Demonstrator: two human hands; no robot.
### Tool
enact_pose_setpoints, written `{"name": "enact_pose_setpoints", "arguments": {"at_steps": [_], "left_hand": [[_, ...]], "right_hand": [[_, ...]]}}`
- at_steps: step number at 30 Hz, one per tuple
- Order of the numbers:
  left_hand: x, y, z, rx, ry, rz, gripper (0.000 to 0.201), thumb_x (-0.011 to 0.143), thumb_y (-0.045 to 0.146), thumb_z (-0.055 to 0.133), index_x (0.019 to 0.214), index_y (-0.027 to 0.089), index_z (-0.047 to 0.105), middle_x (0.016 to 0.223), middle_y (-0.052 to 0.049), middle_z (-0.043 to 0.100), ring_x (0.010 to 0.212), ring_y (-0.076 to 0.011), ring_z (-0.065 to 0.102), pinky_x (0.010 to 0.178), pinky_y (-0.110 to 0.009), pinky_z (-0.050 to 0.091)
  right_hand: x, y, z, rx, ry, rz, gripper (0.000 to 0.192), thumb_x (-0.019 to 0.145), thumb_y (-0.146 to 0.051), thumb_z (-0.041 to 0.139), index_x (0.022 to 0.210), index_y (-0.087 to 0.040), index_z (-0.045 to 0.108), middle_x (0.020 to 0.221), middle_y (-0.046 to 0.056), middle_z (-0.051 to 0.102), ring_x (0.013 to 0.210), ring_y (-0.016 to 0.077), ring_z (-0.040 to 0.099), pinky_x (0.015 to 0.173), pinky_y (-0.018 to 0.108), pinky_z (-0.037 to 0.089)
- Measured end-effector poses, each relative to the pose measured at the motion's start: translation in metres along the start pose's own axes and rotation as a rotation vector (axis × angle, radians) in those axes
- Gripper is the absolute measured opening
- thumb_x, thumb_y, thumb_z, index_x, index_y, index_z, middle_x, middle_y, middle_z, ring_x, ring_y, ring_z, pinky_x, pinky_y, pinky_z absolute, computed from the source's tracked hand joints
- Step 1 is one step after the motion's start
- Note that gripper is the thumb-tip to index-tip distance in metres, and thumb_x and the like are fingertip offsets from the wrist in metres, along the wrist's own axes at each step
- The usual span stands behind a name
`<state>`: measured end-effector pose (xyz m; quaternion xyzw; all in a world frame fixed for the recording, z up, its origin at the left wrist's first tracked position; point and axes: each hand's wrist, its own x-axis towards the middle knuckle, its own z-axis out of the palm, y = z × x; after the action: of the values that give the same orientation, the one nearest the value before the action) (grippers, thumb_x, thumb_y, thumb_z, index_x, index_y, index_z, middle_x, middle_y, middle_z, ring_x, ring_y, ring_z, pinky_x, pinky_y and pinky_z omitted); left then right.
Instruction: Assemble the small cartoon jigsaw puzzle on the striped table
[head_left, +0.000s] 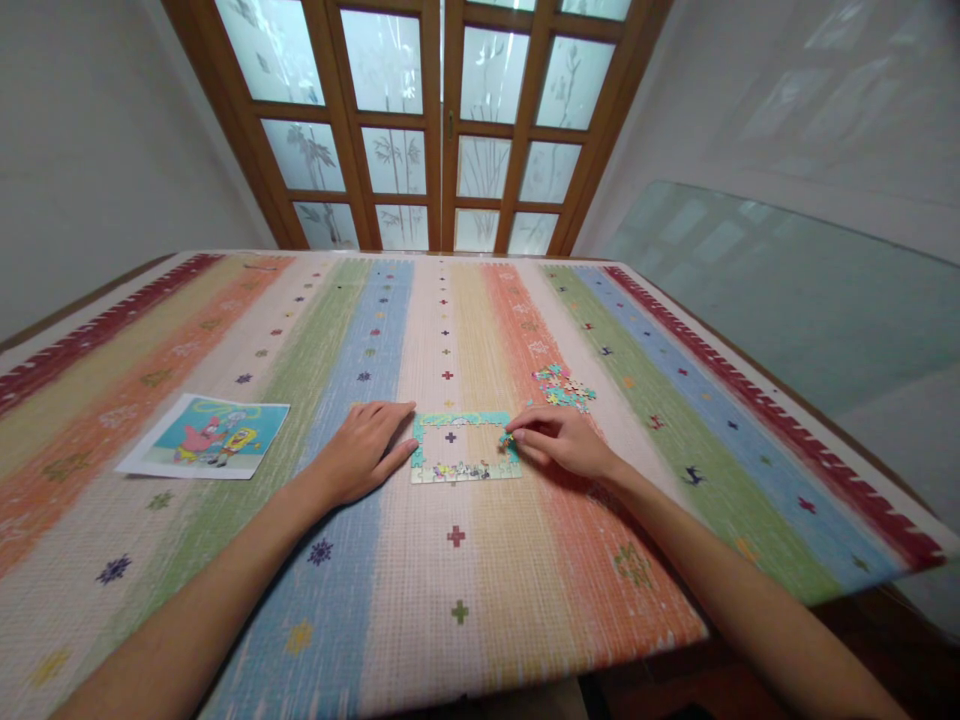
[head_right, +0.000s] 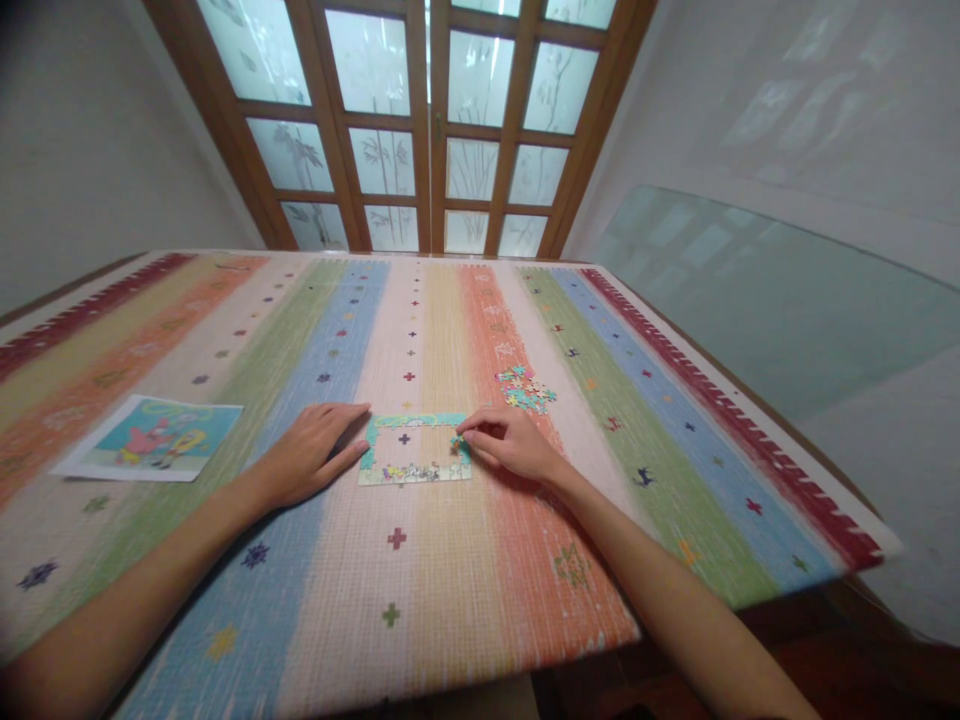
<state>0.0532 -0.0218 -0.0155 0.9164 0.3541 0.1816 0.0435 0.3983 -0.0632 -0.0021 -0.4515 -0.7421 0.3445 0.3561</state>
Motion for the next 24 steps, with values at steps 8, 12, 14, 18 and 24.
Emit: {"name": "enact_pose_setpoints", "arguments": {"at_steps": [8, 12, 14, 18, 24], "left_hand": [[0.000, 0.000, 0.000, -0.002, 0.003, 0.004, 0.045, 0.108, 0.046, 0.038, 0.142, 0.019, 0.047, 0.130, -0.015, 0.065, 0.118, -0.0325, 0.058, 0.101, -0.050, 0.044], [0.000, -0.001, 0.001, 0.003, 0.003, 0.010, 0.045, 0.108, 0.047, 0.037, 0.141, 0.018, 0.047, 0.130, -0.015, 0.065, 0.117, -0.0326, 0.058, 0.099, -0.050, 0.045], [0.000, -0.001, 0.000, 0.010, 0.003, 0.012, 0.045, 0.108, 0.047, 0.036, 0.141, 0.018, 0.047, 0.130, -0.016, 0.065, 0.117, -0.0324, 0.058, 0.099, -0.050, 0.045], [0.000, 0.000, 0.000, -0.002, 0.003, 0.003, 0.045, 0.107, 0.047, 0.038, 0.142, 0.019, 0.048, 0.131, -0.015, 0.065, 0.118, -0.0329, 0.058, 0.101, -0.051, 0.044], [0.000, 0.000, 0.000, -0.005, -0.008, -0.005, 0.047, 0.107, 0.047, 0.038, 0.144, 0.019, 0.048, 0.132, -0.015, 0.065, 0.119, -0.0330, 0.057, 0.102, -0.051, 0.044]], "right_hand": [[0.000, -0.001, 0.002, -0.025, -0.015, 0.024, 0.015, 0.091, -0.032, 0.064, 0.095, -0.024, 0.076, 0.095, 0.007, 0.078, 0.087, 0.0210, 0.071, 0.080, 0.038, 0.055], [0.000, -0.002, 0.004, 0.002, -0.024, 0.058, 0.014, 0.091, -0.032, 0.065, 0.094, -0.023, 0.074, 0.089, 0.006, 0.077, 0.081, 0.0198, 0.070, 0.076, 0.036, 0.055], [-0.001, -0.001, 0.005, 0.006, -0.016, 0.050, 0.013, 0.090, -0.031, 0.065, 0.093, -0.023, 0.075, 0.091, 0.006, 0.077, 0.083, 0.0198, 0.070, 0.077, 0.036, 0.055], [-0.002, -0.002, 0.009, -0.016, -0.001, 0.030, 0.014, 0.090, -0.031, 0.065, 0.093, -0.024, 0.077, 0.095, 0.007, 0.078, 0.086, 0.0205, 0.070, 0.080, 0.038, 0.055], [0.001, -0.010, 0.016, -0.027, -0.021, 0.022, 0.015, 0.091, -0.029, 0.065, 0.093, -0.024, 0.079, 0.092, 0.006, 0.079, 0.082, 0.0203, 0.069, 0.077, 0.038, 0.054]]}}
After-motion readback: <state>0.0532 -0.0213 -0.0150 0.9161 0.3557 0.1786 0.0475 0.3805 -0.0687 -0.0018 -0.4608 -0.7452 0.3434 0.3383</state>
